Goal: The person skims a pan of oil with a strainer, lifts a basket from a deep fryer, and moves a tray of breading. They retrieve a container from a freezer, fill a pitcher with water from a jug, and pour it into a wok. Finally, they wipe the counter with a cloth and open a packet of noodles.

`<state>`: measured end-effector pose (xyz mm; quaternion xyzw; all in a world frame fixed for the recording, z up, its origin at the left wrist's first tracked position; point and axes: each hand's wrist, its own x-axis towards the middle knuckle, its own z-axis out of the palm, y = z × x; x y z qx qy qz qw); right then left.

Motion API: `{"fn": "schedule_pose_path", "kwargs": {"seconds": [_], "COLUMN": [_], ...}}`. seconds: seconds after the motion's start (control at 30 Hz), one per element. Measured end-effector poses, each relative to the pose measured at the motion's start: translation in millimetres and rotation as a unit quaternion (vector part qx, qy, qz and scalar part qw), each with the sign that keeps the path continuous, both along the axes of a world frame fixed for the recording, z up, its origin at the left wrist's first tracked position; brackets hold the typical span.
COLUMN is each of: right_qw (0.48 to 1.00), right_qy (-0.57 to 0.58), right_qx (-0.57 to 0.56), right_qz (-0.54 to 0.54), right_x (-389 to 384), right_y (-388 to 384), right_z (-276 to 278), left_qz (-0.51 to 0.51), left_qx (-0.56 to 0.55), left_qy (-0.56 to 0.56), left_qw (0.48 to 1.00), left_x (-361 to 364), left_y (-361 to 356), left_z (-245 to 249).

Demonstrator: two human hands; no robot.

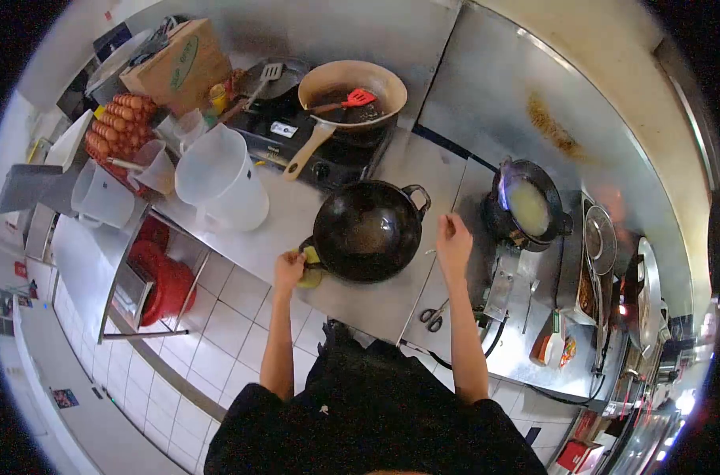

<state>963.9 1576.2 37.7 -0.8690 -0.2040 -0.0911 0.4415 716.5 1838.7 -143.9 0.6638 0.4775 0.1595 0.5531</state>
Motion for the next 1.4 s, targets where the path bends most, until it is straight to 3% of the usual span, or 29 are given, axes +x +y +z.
{"fn": "schedule_pose_path", "kwargs": {"seconds": [0.07,0.13,0.2,0.23,0.3,0.37,0.43,0.47,0.53,0.67,0.73,0.77,0.8,0.87,0.93,1.0,1.1,1.23,1.3,1.33,1.4], "right_qw": [0.999,0.998,0.985,0.985,0.971,0.982,0.983,0.984,0.986,0.988,0.978,0.978,0.981,0.982,0.997,0.993,0.99,0.98,0.977,0.97,0.963], "right_qy": [-0.031,-0.061,-0.098,-0.098,0.028,0.089,0.122,0.119,0.143,0.097,0.206,0.207,0.196,0.188,0.068,0.113,0.117,0.125,0.136,0.134,0.121], "right_qx": [-0.01,-0.023,-0.141,-0.137,-0.231,-0.158,-0.133,-0.126,-0.081,-0.098,0.012,0.012,-0.001,-0.007,0.02,0.035,0.078,0.154,0.163,0.204,0.237], "right_qz": [-0.009,-0.012,-0.03,-0.025,0.059,0.043,0.035,0.041,0.029,-0.062,-0.026,-0.027,-0.009,0.001,-0.009,0.004,0.022,0.0,-0.001,0.023,0.047], "right_x": [17,44,83,93,107,92,67,54,29,19,-7,-10,-11,-10,-2,-5,-5,0,3,4,3], "right_y": [25,42,47,42,45,44,29,20,-3,-38,-53,-59,-66,-72,-75,-79,-73,-49,-28,-20,14], "right_z": [-3,-27,-76,-87,-99,-98,-83,-76,-65,-97,-33,-14,2,3,7,45,84,134,145,146,164], "left_qz": [0.001,0.035,0.039,0.042,0.022,0.004,0.053,0.056,0.003,0.0,-0.085,-0.081,-0.085,-0.097,-0.111,-0.154,-0.248,-0.324,-0.435,-0.441,-0.51], "left_qx": [0.009,-0.106,-0.105,-0.102,-0.118,-0.129,-0.268,-0.26,-0.292,-0.31,-0.113,-0.078,-0.079,-0.219,-0.218,-0.342,-0.36,-0.329,-0.251,-0.249,-0.133], "left_qy": [-0.043,-0.074,-0.081,-0.088,-0.09,-0.096,-0.174,-0.178,-0.332,-0.281,-0.103,-0.074,-0.071,-0.226,-0.23,-0.304,-0.301,-0.271,-0.19,-0.196,-0.158], "left_qw": [0.999,0.991,0.99,0.99,0.989,0.987,0.946,0.947,0.897,0.908,0.985,0.991,0.991,0.944,0.942,0.876,0.848,0.845,0.844,0.84,0.835], "left_x": [0,2,7,9,5,2,3,0,-3,-1,1,5,9,14,16,18,27,35,45,52,69], "left_y": [-3,-11,-18,-20,-22,-18,-20,-20,-21,-16,-7,-7,-9,-5,0,9,28,80,120,140,179], "left_z": [7,25,27,30,46,56,54,58,67,110,116,131,143,166,183,198,221,291,326,341,365]}}
